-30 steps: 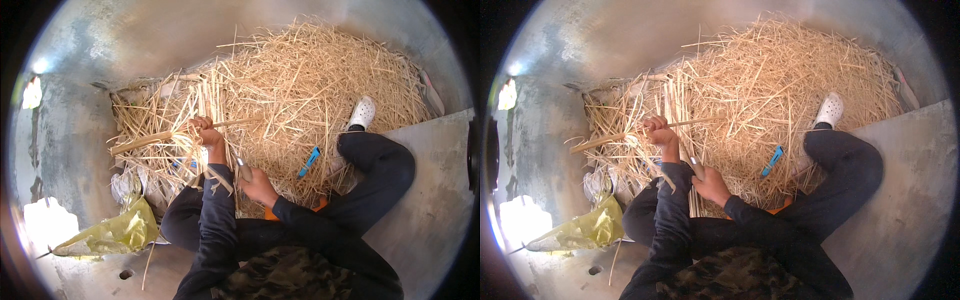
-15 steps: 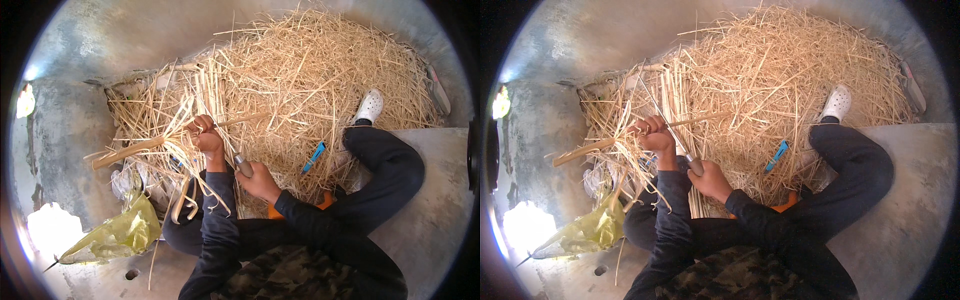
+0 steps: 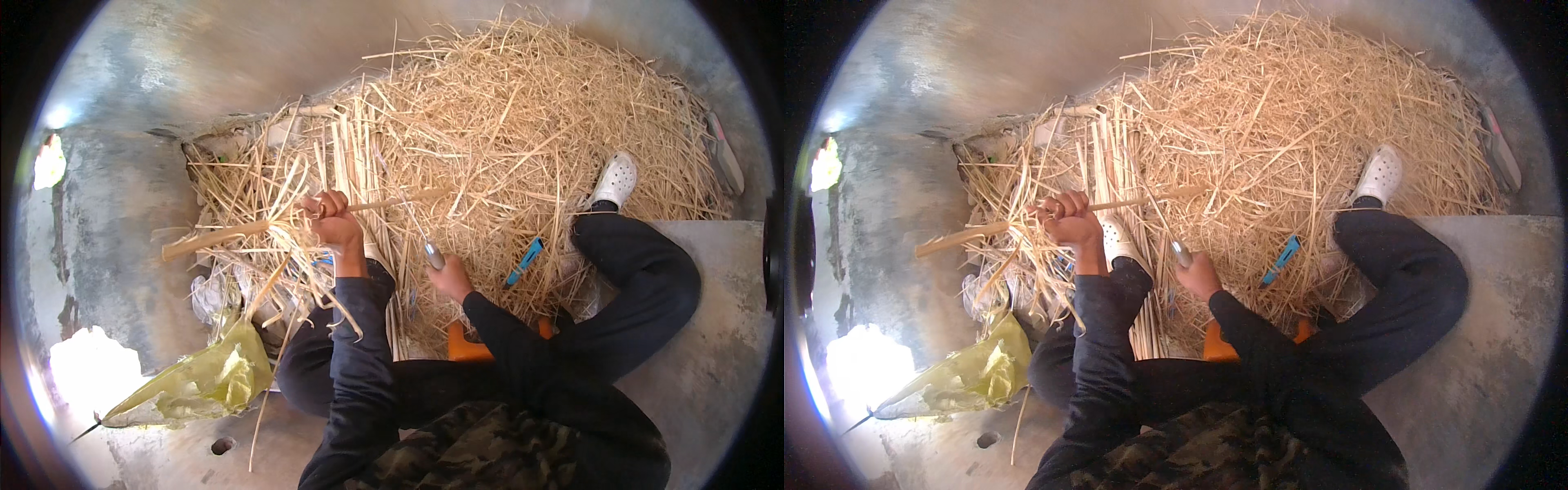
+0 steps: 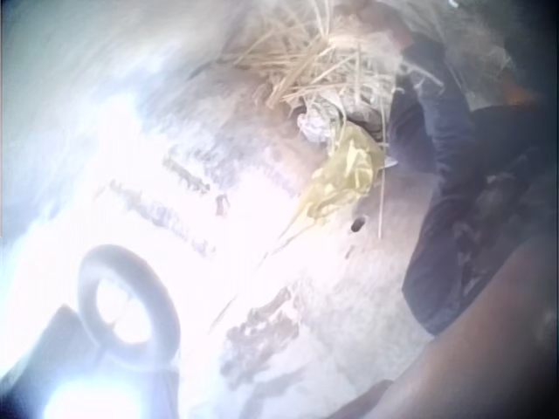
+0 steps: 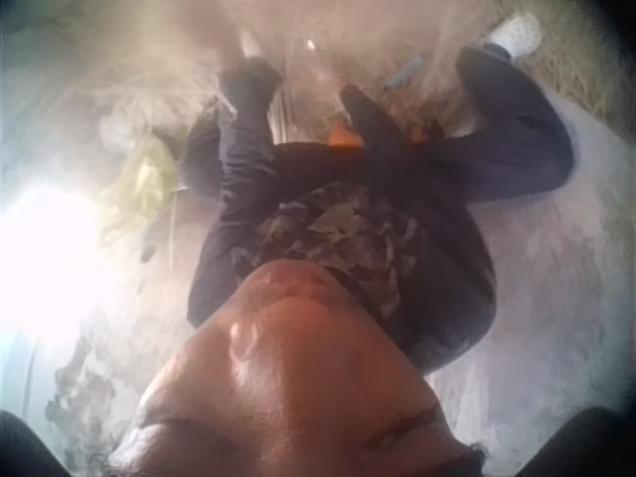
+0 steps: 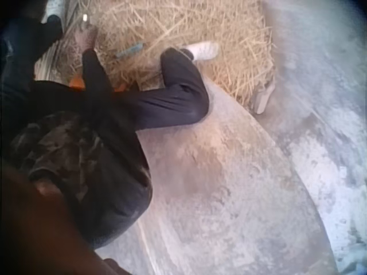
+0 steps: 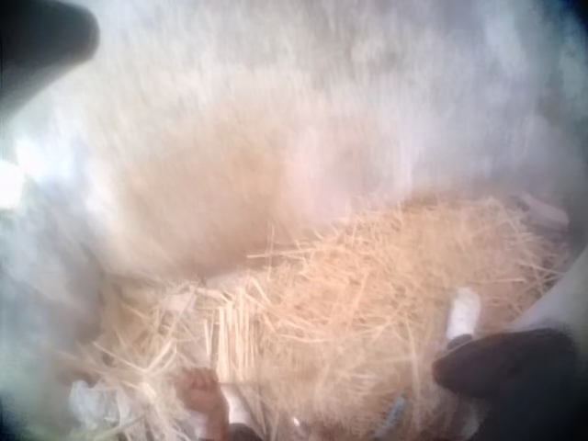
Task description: The person sits on a floor covered in straw and uses a knife to peel the outer layers off long, thin sticks. They hold the stick in one hand and scrape the knife along its length to remove the bark, creating thin shavings that fall onto the pile below.
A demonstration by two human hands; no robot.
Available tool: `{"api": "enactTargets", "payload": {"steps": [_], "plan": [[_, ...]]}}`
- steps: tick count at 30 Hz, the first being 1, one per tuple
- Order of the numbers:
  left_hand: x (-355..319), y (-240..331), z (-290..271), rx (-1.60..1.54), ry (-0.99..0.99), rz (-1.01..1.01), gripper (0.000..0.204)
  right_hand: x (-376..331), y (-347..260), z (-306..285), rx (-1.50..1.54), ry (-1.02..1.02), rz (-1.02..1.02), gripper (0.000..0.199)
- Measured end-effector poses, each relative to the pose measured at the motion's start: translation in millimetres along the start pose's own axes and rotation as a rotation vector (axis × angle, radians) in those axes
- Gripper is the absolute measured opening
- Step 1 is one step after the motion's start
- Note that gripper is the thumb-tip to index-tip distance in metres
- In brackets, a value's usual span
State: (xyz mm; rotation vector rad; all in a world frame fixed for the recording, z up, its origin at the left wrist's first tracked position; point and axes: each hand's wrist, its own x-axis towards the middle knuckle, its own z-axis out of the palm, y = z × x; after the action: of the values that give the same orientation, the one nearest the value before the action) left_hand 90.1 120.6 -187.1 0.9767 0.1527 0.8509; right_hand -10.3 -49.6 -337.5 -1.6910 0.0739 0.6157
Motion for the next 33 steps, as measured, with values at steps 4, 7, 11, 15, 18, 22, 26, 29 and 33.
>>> {"api": "enactTargets", "payload": {"steps": [4, 7, 11, 15, 18, 22, 26, 29, 33], "plan": [[5, 0, -7, 0.005, 0.018, 0.057, 0.047, -11, -42, 6, -0.066, -0.031, -0.121, 0.024], [4, -8, -2, -0.035, 0.025, 0.034, 0.045, -28, -54, 12, -0.018, 0.045, -0.339, 0.021], [-4, -9, 8, -0.022, -0.011, 0.054, 0.04, 6, -1, -10, -0.229, 0.095, 0.029, 0.024], [2, -16, -7, -0.078, -0.016, 0.019, 0.036, -19, -32, 1, -0.167, 0.017, -0.272, 0.022], [-2, -16, 6, -0.031, 0.042, 0.055, 0.029, -18, -29, -6, -0.146, 0.013, -0.159, 0.022], [4, -21, -11, -0.02, 0.091, 0.004, 0.027, 6, 28, -13, -0.085, 0.058, 0.007, 0.026], [7, -12, 6, -0.014, 0.069, 0.06, 0.026, -24, -21, -12, -0.223, 0.006, -0.321, 0.027], [9, -20, -7, -0.106, -0.013, -0.022, 0.02, -5, 8, -27, -0.128, -0.017, -0.023, 0.028], [-5, -24, 4, 0.005, -0.213, 0.081, 0.023, -3, 26, -38, -0.044, 0.027, 0.108, 0.03]]}}
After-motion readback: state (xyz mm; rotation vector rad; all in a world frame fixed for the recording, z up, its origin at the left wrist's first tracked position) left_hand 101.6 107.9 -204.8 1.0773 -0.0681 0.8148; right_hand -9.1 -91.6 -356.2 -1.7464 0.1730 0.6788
